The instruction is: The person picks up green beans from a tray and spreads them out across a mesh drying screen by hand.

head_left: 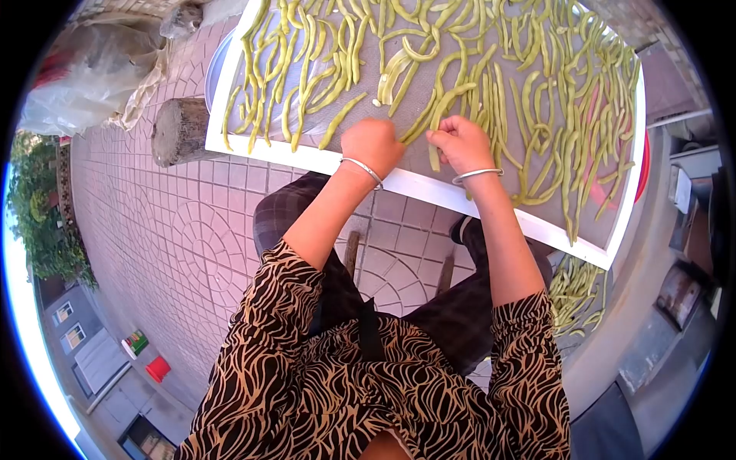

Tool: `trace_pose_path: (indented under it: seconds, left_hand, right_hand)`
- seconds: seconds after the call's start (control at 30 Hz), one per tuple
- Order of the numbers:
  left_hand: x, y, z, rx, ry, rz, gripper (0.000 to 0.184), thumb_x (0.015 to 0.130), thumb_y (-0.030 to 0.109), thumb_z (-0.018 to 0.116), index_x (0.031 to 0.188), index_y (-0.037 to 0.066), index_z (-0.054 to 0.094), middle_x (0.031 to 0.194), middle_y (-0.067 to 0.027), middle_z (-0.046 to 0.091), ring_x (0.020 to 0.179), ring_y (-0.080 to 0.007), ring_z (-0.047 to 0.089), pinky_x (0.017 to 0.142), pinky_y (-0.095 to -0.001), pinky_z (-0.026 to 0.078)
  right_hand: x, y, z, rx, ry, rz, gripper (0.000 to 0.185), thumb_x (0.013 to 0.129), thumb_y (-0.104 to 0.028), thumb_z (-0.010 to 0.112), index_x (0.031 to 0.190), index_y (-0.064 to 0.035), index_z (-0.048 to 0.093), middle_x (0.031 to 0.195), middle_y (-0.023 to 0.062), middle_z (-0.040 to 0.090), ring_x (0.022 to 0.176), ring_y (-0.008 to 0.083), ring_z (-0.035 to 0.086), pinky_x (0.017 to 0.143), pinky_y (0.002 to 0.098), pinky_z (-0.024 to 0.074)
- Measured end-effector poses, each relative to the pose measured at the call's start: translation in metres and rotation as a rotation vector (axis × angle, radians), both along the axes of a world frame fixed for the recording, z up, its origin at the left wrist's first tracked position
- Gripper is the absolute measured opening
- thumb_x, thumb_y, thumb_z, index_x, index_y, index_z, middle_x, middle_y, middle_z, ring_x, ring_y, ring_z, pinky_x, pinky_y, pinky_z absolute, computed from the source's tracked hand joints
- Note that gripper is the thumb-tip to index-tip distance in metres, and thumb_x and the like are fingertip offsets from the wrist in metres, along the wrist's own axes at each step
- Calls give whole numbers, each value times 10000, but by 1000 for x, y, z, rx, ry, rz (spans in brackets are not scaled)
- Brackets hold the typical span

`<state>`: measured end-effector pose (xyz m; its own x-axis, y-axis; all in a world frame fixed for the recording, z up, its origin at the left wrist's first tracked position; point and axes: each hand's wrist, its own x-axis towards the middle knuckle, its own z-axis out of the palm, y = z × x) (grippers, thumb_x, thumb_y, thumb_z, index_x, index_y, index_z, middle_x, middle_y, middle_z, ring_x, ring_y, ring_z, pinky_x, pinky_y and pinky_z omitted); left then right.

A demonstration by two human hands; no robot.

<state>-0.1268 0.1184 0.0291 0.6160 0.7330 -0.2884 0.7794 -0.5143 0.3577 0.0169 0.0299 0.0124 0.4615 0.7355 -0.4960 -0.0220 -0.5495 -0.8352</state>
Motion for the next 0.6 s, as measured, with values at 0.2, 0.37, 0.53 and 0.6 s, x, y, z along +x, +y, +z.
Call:
trace_pose_path:
  seconds: [0.2,0.37,0.53,0.6]
  left_hand:
    - [6,-1,5,-23,40,-16,138,647,190,642,673,60,601,714,-152,610,711,-339,601,625,-441,472]
    - [3,-3,5,19,-35,-93,113,641,153,600,697,55,591,707,-162,608,714,-362,594,630,-444,472]
    - [-10,19,10,12,-8,27,109,620,150,585,677,56,587,665,-166,593,685,-356,587,613,-443,459]
    - [-18,27,13,22,8,111,103,614,149,583,663,59,582,662,-163,590,664,-350,581,597,-440,447]
  right_hand:
    - [-6,3,7,60,70,-18,186,716,-123,680,764,22,572,628,53,580,512,106,535,453,259,432]
    - [-8,4,12,58,89,-24,189,720,-124,681,768,22,571,642,55,582,515,100,528,454,250,431]
    - [-9,5,14,86,168,-47,186,722,-126,681,773,18,574,652,53,585,528,97,530,460,243,432]
    - [-10,4,8,96,167,-20,186,722,-131,681,777,13,578,657,51,587,539,97,533,473,248,438]
